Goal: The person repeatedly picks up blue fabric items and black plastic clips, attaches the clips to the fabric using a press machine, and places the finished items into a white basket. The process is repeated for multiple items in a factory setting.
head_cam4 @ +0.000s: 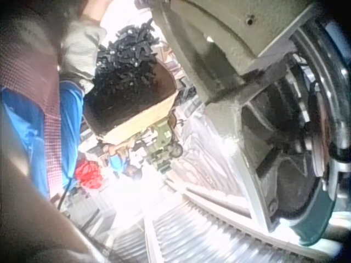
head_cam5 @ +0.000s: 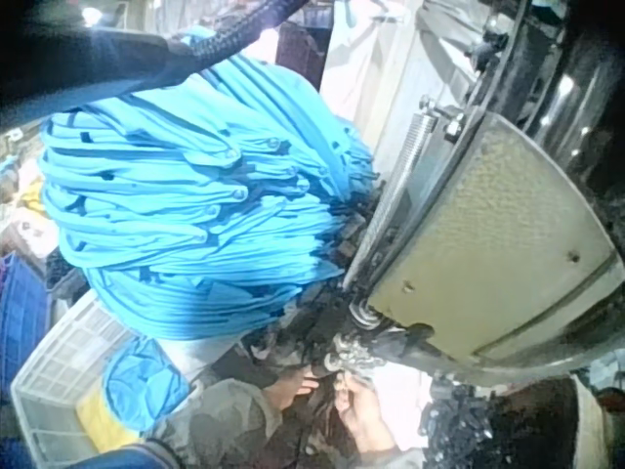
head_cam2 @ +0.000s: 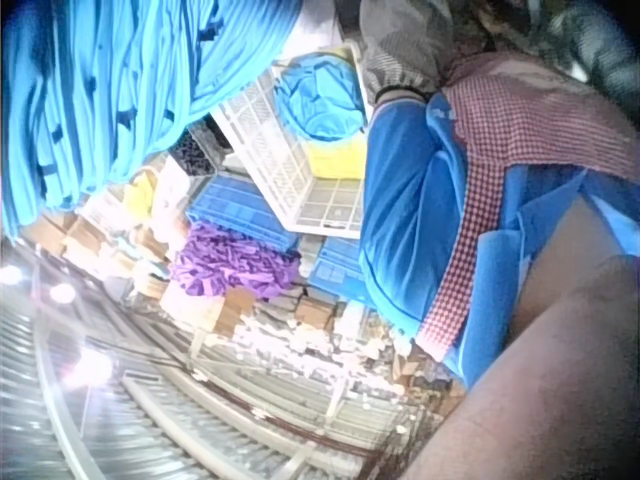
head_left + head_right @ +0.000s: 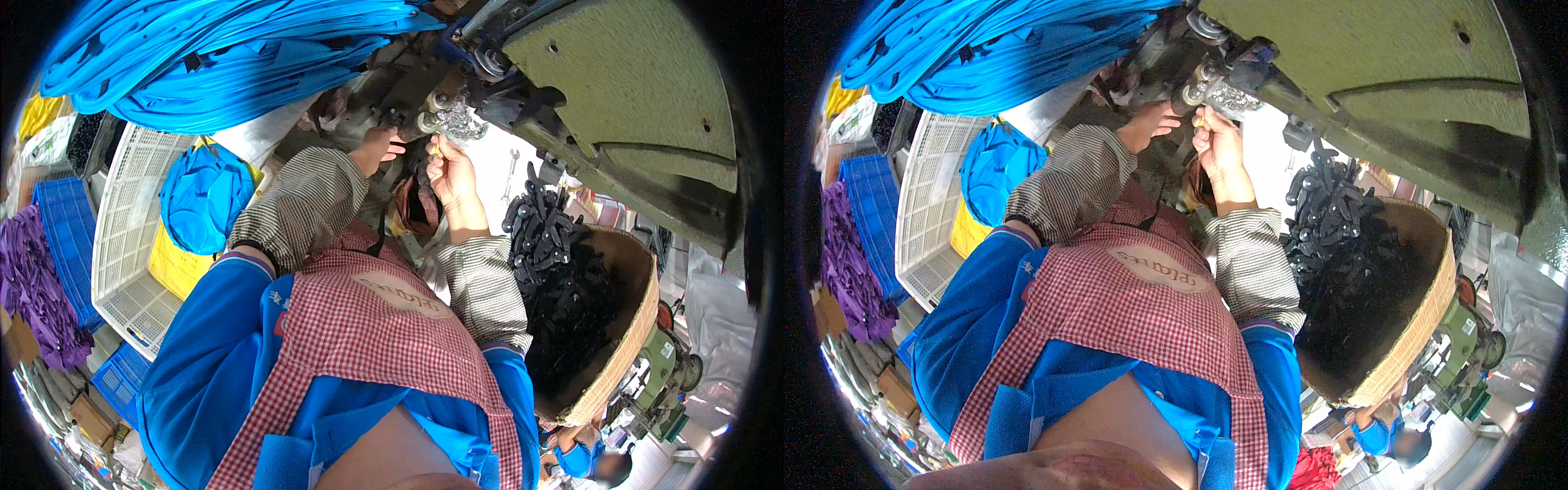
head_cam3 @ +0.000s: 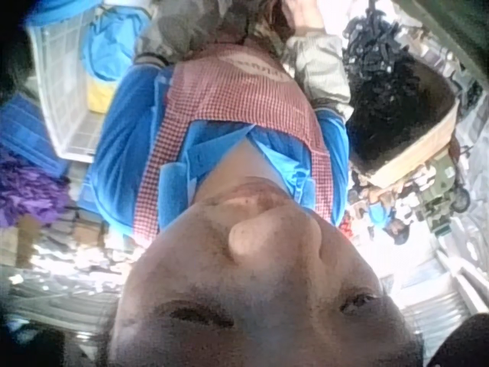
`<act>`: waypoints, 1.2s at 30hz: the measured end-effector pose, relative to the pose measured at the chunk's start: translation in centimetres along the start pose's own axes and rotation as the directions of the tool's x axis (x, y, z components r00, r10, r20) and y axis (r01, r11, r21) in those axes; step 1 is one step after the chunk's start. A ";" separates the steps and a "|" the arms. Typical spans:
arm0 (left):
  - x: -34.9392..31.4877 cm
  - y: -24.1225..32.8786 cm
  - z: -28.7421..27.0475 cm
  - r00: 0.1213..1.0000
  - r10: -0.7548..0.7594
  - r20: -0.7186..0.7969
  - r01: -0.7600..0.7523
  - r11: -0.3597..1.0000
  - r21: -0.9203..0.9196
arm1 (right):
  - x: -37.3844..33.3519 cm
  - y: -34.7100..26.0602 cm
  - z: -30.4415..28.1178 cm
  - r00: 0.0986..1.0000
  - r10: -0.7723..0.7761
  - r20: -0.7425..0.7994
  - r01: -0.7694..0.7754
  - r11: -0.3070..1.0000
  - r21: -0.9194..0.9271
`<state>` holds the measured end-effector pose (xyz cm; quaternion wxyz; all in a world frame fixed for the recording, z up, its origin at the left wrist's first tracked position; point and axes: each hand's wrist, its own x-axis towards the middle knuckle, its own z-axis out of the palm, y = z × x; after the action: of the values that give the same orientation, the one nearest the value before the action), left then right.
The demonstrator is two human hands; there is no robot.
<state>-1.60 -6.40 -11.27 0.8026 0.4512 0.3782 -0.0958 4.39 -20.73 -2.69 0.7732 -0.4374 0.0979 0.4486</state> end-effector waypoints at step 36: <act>2.8 -3.1 -0.2 0.956 -0.045 0.291 0.131 0.949 -0.285 | -0.5 3.9 -1.1 0.938 -0.062 -0.342 0.064 0.998 -0.003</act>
<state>-1.24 -7.45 -15.31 0.9022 0.2879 0.2908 -0.1360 1.29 -21.06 -5.39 0.7601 -0.5085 0.2185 0.3405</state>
